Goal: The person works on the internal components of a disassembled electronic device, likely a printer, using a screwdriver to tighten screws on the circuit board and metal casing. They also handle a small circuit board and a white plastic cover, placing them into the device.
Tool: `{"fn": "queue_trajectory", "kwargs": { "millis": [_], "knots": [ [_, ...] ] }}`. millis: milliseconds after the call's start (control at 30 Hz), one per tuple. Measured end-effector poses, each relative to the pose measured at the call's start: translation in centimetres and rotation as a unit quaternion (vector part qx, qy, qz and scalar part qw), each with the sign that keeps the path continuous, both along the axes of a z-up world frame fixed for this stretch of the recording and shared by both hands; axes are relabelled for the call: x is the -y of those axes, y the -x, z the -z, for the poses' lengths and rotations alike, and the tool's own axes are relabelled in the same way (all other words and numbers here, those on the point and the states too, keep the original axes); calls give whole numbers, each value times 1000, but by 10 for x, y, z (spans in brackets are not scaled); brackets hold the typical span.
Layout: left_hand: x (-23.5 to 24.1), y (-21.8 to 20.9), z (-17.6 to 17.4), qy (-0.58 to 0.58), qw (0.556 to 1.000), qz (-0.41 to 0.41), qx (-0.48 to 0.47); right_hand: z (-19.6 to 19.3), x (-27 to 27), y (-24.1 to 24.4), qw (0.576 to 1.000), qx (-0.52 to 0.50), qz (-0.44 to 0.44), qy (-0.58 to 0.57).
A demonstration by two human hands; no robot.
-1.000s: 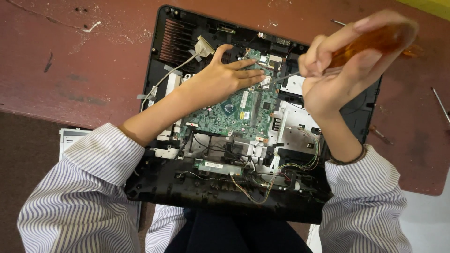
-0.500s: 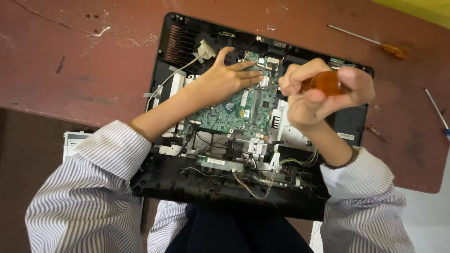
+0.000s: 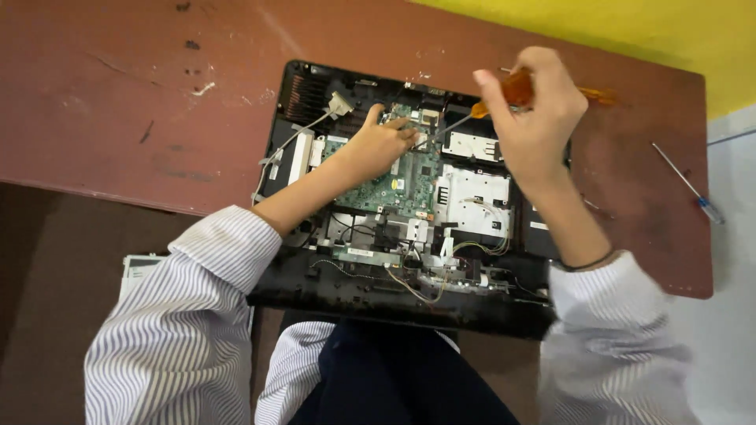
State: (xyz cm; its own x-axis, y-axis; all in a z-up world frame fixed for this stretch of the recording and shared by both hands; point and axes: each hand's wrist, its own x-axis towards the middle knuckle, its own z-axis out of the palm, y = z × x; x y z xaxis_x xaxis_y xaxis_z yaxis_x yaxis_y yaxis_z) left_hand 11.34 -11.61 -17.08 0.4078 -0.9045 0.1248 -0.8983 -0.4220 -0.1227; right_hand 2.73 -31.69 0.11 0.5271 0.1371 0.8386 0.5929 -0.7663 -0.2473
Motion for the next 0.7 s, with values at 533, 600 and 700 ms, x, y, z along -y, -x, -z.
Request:
{"fn": "queue_trajectory", "kwargs": {
  "millis": [533, 600, 700],
  "knots": [
    [-4, 14, -78, 62, 942, -102, -312, -63, 4, -18, 800, -205, 305, 474],
    [-4, 7, -71, 134, 932, -62, -330, -38, 12, -38, 828, -196, 298, 432],
    [-7, 20, -102, 292, 883, 5, -367, -35, 10, -53, 841, -167, 280, 432]
  ]
}}
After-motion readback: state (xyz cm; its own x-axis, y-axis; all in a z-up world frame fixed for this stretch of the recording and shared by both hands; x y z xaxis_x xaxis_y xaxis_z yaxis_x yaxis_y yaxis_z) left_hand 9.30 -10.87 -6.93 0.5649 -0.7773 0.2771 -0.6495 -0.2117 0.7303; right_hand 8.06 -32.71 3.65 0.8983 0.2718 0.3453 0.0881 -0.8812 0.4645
